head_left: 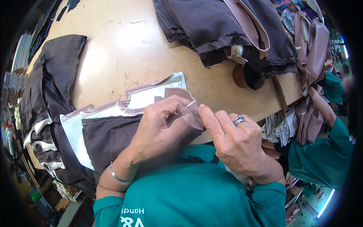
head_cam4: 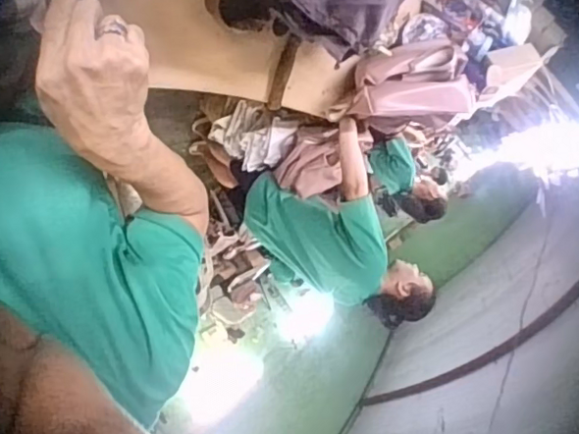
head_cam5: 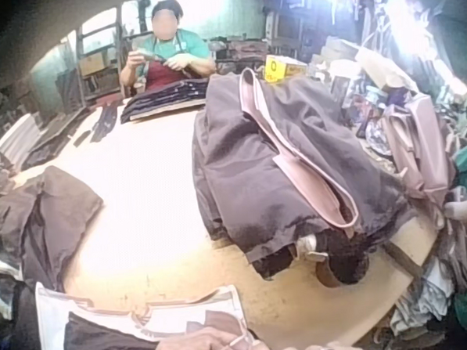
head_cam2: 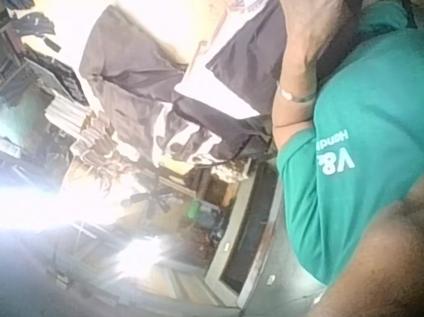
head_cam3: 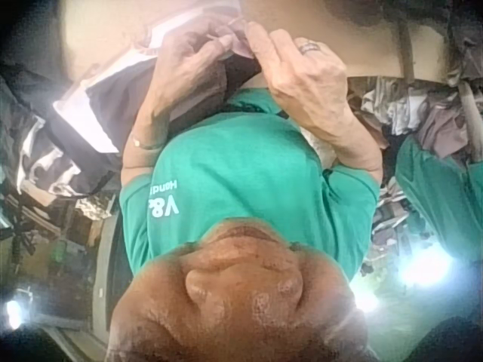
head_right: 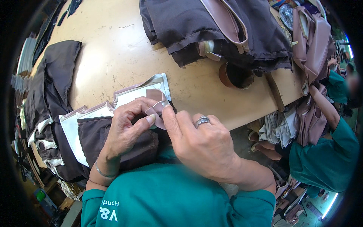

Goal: The person uses small scissors to trim the edges of a light-colored fabric piece placed on a white template. They carefully cut along the template's outline, adjusting the fabric and template as needed to ensure a precise fit.

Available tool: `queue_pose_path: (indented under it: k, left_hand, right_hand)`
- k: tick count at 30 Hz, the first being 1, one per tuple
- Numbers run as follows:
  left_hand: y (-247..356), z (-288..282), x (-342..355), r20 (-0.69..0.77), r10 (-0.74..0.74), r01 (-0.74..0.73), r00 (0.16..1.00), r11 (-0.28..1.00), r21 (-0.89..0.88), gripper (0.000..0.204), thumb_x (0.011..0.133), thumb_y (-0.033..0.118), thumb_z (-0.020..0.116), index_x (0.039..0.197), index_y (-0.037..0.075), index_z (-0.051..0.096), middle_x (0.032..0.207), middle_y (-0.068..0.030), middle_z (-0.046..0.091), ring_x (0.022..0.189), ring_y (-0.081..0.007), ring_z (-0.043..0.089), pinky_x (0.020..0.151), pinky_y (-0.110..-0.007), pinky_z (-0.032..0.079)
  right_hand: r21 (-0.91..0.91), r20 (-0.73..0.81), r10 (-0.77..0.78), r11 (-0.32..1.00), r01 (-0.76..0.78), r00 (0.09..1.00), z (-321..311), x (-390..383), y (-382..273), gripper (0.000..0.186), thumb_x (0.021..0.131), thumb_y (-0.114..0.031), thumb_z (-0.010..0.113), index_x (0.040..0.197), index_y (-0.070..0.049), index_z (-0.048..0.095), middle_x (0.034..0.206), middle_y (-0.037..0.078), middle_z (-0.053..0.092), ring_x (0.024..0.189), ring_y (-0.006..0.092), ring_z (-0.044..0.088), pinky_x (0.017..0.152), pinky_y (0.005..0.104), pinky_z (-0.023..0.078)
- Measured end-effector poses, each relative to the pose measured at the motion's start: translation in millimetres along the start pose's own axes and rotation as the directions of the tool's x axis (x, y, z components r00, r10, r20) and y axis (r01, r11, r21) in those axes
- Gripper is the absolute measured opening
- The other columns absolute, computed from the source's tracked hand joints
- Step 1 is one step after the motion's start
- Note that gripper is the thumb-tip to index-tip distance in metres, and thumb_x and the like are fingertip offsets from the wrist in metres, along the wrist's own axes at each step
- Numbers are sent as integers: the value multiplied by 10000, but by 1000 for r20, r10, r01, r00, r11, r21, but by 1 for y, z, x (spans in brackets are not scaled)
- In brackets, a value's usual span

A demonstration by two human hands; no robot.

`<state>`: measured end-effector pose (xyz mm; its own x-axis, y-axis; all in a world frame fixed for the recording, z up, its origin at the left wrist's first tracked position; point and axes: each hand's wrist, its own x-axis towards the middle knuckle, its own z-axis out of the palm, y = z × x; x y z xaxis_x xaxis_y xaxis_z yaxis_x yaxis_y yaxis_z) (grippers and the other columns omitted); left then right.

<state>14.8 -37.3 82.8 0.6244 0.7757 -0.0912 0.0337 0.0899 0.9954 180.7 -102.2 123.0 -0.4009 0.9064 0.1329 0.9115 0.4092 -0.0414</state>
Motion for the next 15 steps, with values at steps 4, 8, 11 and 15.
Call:
queue_pose_path:
  k: [4,8,11,15]
  left_hand:
    - [-2,0,-1,-13,7,-6,1000,1000,29,98,773,43,562,808,-37,607,838,-112,595,757,-160,567,671,-253,444]
    - [-2,1,-1,-16,33,-33,999,999,32,82,769,32,565,793,-33,608,840,-118,596,758,-176,573,670,-262,448]
    - [-2,2,-1,-19,51,-50,998,997,53,76,765,25,564,784,-35,607,846,-122,596,761,-185,578,674,-266,451]
    - [-1,2,-1,-13,49,-48,999,996,75,73,760,19,563,777,-38,605,854,-126,597,766,-191,583,678,-270,456]
  right_hand:
    - [-32,-6,-28,999,28,1000,0,0,-1,423,647,-53,541,1063,25,550,650,40,439,499,130,462,439,250,373]
    - [-83,-16,-47,996,46,999,1,-1,-2,437,644,-55,544,1072,32,542,648,39,421,497,124,455,441,245,376]
    - [-104,-7,-47,993,46,999,0,-2,-3,446,642,-53,542,1079,35,537,645,38,405,494,123,450,439,242,374]
    - [-146,-15,-45,988,43,999,4,-4,-4,447,641,-45,536,1081,36,537,643,35,396,491,121,444,437,238,373]
